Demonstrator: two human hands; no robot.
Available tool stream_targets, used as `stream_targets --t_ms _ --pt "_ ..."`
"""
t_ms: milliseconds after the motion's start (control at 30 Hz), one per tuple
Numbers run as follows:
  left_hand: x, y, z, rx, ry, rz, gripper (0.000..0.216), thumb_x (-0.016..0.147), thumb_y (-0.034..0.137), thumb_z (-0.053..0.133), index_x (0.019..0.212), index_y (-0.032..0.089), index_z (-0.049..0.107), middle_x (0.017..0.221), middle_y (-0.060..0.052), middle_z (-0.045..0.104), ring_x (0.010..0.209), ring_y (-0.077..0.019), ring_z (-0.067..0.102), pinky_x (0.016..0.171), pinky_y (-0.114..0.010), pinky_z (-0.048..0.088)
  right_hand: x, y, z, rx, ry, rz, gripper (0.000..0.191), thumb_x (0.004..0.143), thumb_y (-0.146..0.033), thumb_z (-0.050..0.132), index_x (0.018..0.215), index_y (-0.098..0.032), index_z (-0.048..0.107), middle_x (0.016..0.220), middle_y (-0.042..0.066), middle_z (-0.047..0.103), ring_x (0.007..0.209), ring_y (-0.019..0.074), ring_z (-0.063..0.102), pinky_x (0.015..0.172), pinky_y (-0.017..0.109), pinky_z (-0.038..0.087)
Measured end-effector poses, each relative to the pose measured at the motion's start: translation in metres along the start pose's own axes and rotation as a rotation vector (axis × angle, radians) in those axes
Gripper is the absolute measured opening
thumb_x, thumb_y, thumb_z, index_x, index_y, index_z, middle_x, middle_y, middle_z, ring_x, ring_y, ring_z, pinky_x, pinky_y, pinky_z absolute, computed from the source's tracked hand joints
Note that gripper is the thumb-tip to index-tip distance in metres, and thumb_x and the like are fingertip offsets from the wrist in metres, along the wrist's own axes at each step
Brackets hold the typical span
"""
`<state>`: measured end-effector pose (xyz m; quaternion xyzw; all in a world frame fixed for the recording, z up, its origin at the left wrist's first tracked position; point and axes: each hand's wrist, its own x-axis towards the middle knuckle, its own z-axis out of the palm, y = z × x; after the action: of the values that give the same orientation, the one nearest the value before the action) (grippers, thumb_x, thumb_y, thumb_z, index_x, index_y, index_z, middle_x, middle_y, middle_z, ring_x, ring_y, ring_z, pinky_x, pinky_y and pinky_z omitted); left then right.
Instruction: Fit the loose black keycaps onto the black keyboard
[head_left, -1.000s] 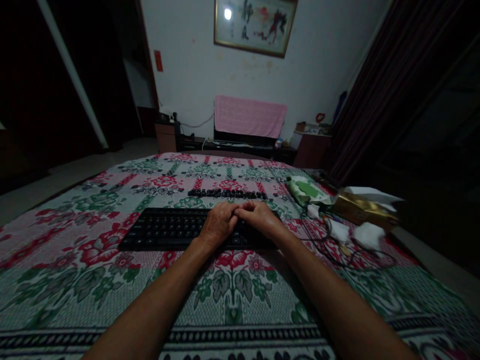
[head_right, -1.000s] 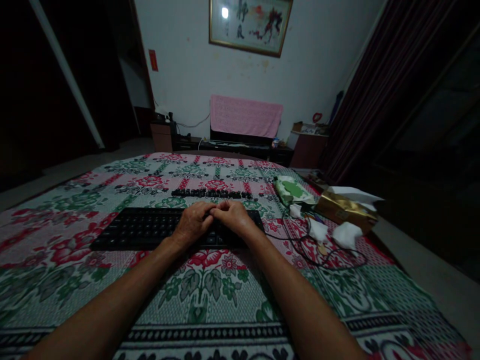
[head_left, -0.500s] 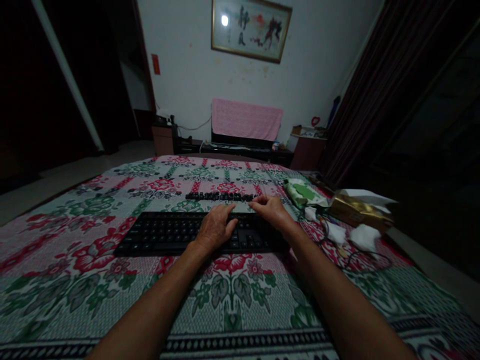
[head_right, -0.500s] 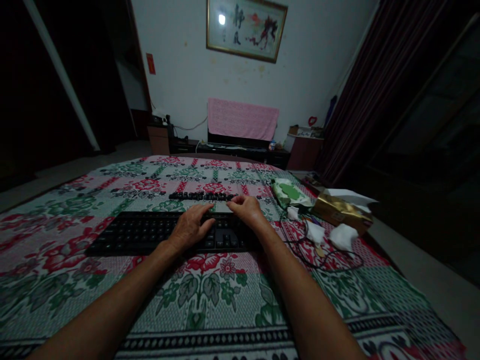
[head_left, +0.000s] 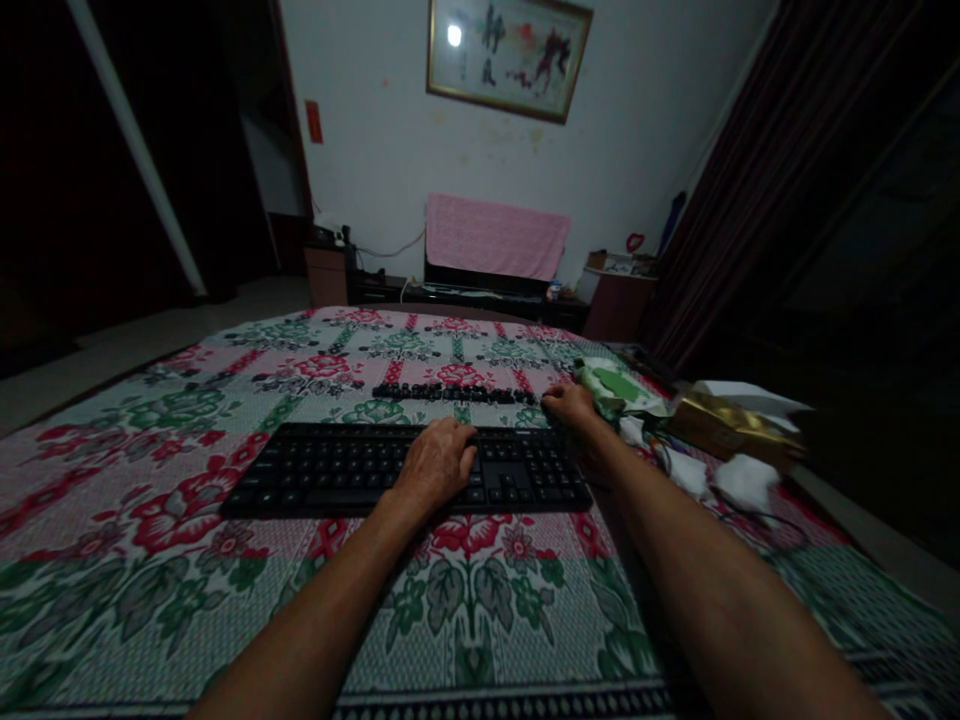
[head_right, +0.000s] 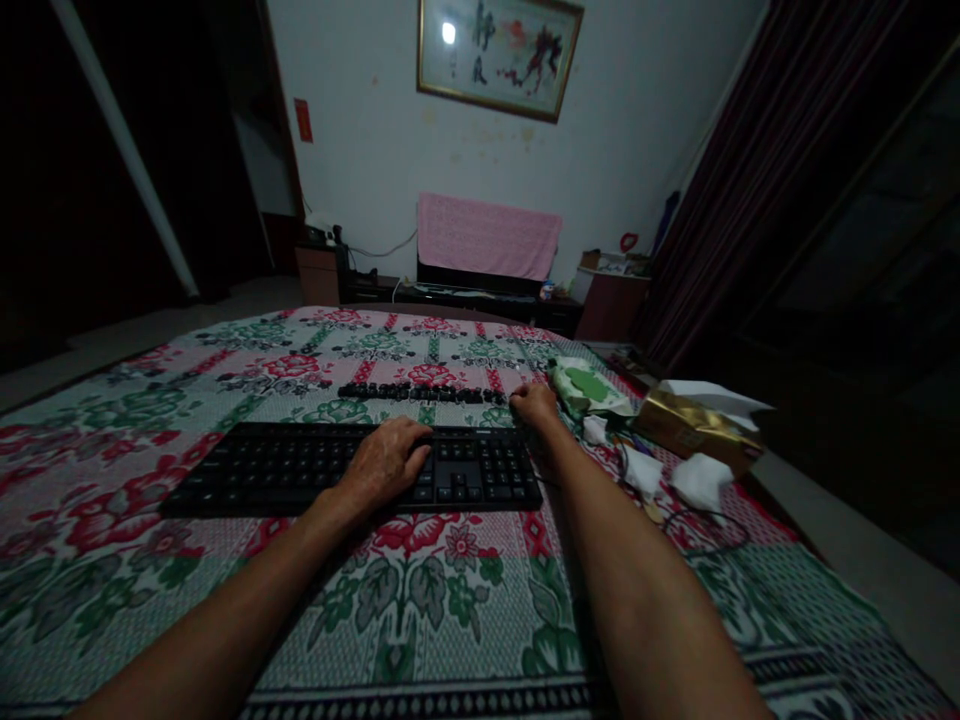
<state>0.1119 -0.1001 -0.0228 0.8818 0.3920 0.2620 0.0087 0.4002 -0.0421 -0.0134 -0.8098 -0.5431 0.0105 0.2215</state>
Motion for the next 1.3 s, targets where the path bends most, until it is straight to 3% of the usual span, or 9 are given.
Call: stream_targets --t_ms 300,733,833,1000,1133,1300 --pt "-0.001 0.003 -0.003 0.0 -0.012 -0.008 0.026 0.086 0.025 0.046 0.105 0.016 0.061 0.095 -0.01 0.06 0.094 -0.0221 0.054 0.086 -0.034 0.045 0.008 0.006 0.007 -0.025 -0.06 -0.047 0.024 0.074 -0.025 0.06 0.094 -0.02 0.072 0.086 0.002 0.072 0.079 0.0149 0.064 0.067 0.02 0.044" --pt "0.0 0.004 -0.004 -0.009 -0.02 -0.006 0.026 0.087 0.025 0.045 0.104 0.016 0.062 0.094 -0.01 0.059 0.094 -0.0216 0.054 0.087 -0.034 0.045 0.011 0.012 0.01 0.082 -0.067 -0.068 0.033 0.071 -0.019 0.061 0.103 -0.017 0.069 0.096 0.005 0.072 0.088 0.0161 0.065 0.077 0.022 0.046" --pt "0.0 0.004 -0.004 -0.011 -0.021 -0.009 0.026 0.087 0.025 0.045 0.104 0.016 0.062 0.095 -0.009 0.06 0.095 -0.0211 0.054 0.087 -0.033 0.045 0.006 0.011 0.002 0.115 -0.022 -0.045 0.032 0.072 -0.025 0.058 0.102 -0.017 0.069 0.097 0.005 0.071 0.088 0.0179 0.064 0.078 0.025 0.046" --pt "0.0 0.004 -0.003 -0.008 -0.028 -0.018 0.026 0.087 0.025 0.045 0.105 0.017 0.062 0.097 -0.008 0.06 0.095 -0.0209 0.054 0.087 -0.033 0.045 -0.015 0.002 -0.03 0.346 0.222 0.083 0.031 0.072 -0.038 0.049 0.081 -0.017 0.07 0.079 0.005 0.07 0.075 0.0207 0.063 0.066 0.029 0.045" --pt "0.0 0.004 -0.003 0.003 -0.024 -0.016 0.026 0.087 0.025 0.045 0.105 0.017 0.063 0.097 -0.009 0.06 0.094 -0.0207 0.055 0.087 -0.032 0.045 -0.039 -0.008 -0.051 0.78 0.232 0.076 0.036 0.074 -0.037 0.036 0.075 -0.019 0.066 0.077 0.004 0.069 0.064 0.0155 0.06 0.054 0.025 0.042" --pt "0.0 0.003 -0.003 0.012 -0.014 -0.005 0.026 0.087 0.026 0.046 0.103 0.017 0.063 0.096 -0.008 0.06 0.095 -0.0201 0.054 0.087 -0.031 0.044 -0.068 -0.015 -0.061 0.785 0.192 -0.02 0.032 0.076 -0.038 0.038 0.074 -0.018 0.062 0.067 0.002 0.065 0.052 0.0125 0.055 0.049 0.024 0.04"
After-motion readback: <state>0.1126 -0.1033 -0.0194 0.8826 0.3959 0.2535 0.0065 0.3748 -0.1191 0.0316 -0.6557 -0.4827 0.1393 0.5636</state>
